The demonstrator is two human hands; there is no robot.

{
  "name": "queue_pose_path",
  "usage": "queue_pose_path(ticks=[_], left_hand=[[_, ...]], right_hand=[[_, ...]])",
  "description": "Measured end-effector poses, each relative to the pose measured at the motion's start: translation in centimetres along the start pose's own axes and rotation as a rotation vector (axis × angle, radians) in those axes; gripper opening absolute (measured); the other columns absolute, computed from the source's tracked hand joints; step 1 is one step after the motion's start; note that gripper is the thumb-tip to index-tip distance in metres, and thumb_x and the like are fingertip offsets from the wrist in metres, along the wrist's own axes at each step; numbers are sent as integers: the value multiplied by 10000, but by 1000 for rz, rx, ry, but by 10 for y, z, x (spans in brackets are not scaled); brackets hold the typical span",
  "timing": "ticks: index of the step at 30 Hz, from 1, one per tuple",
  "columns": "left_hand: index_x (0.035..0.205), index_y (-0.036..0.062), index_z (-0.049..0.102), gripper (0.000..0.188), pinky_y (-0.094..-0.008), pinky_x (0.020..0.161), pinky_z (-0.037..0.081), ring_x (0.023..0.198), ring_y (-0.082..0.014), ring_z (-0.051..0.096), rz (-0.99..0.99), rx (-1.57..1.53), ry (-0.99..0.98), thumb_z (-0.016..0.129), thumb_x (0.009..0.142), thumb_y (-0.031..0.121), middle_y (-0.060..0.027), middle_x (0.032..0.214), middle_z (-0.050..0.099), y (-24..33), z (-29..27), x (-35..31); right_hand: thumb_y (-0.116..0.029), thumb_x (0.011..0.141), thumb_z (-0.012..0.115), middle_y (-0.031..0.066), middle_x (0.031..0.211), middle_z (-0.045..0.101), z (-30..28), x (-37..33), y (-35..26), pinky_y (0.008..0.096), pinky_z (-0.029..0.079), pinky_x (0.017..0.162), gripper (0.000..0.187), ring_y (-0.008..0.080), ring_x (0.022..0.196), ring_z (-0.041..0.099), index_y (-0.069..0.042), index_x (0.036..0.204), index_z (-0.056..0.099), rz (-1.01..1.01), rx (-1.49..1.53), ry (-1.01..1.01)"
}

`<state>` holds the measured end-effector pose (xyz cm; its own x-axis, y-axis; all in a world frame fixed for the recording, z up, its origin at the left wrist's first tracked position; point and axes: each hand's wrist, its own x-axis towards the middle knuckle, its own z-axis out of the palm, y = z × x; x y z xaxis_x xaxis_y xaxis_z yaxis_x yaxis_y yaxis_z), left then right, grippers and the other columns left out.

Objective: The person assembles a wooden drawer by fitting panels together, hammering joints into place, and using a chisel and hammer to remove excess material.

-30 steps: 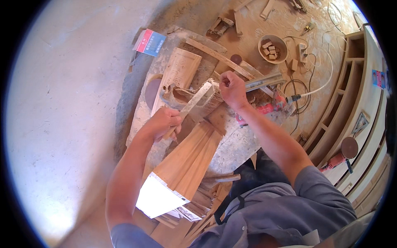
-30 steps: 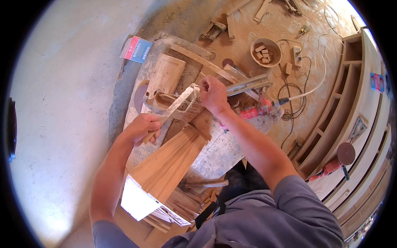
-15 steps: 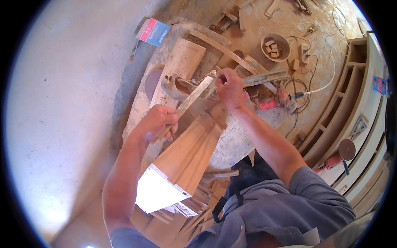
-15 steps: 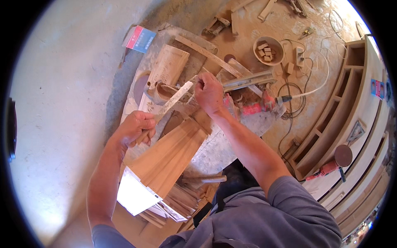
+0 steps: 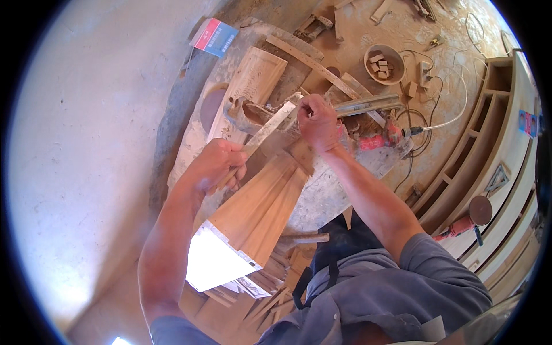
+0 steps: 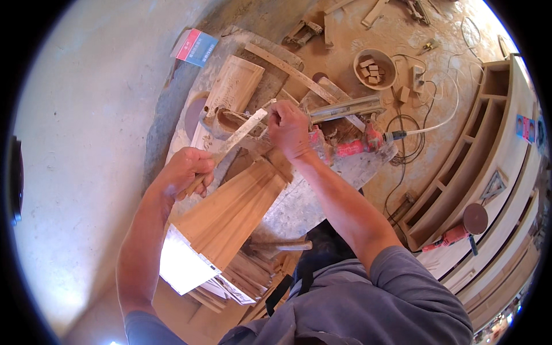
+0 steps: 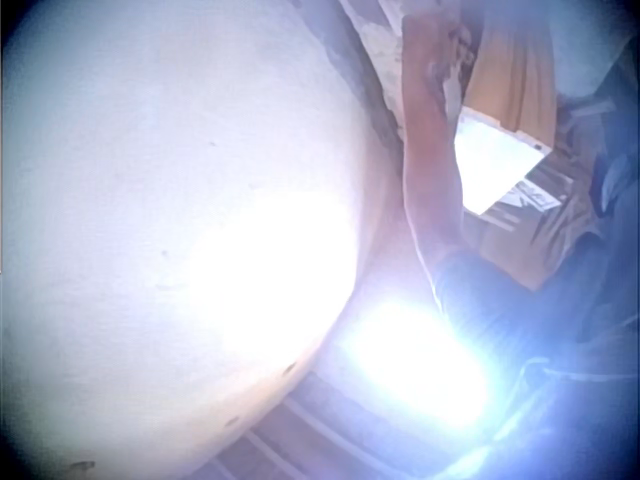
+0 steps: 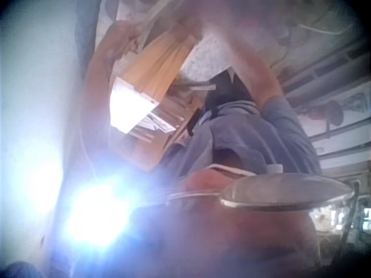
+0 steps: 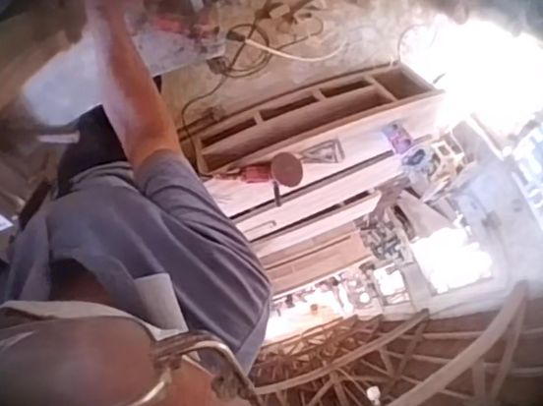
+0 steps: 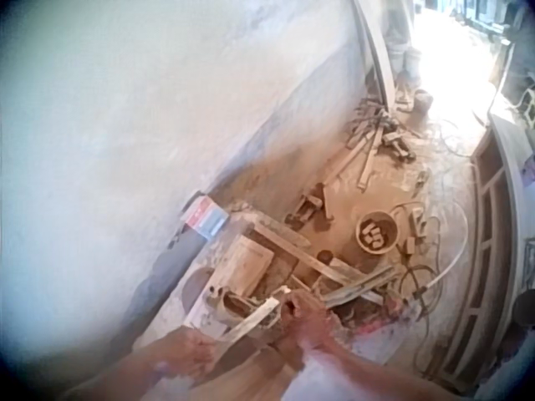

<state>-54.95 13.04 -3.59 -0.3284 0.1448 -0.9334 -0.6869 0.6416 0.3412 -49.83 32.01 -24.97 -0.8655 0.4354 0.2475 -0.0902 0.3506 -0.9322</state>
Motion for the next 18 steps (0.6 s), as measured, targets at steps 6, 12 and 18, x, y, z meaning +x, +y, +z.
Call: queue_pose_path(ticks=[6, 12, 18], left_hand=[[804, 26, 592, 160, -330, 513, 514, 446, -145, 505, 33, 51, 10, 566, 932, 118, -75, 620, 568, -5, -1, 7], [823, 19, 609, 160, -318, 486, 494, 446, -140, 506, 59, 6, 14, 564, 935, 125, -71, 617, 569, -2, -2, 3], [944, -23, 651, 190, -311, 504, 501, 464, -128, 527, 69, 136, 24, 590, 935, 157, -63, 648, 598, -3, -9, 11]], right_hand=[[51, 766, 637, 119, 807, 653, -9, -2, -9, 389, 525, 639, 150, 297, 745, 670, -51, 874, 616, -132, -15, -124], [32, 834, 656, 97, 709, 665, -11, 9, -8, 313, 479, 493, 74, 172, 585, 644, -12, 842, 597, 908, 699, -70], [20, 813, 714, 73, 715, 651, -26, 14, 2, 257, 412, 442, 149, 141, 551, 618, -35, 864, 585, 982, 606, -116]])
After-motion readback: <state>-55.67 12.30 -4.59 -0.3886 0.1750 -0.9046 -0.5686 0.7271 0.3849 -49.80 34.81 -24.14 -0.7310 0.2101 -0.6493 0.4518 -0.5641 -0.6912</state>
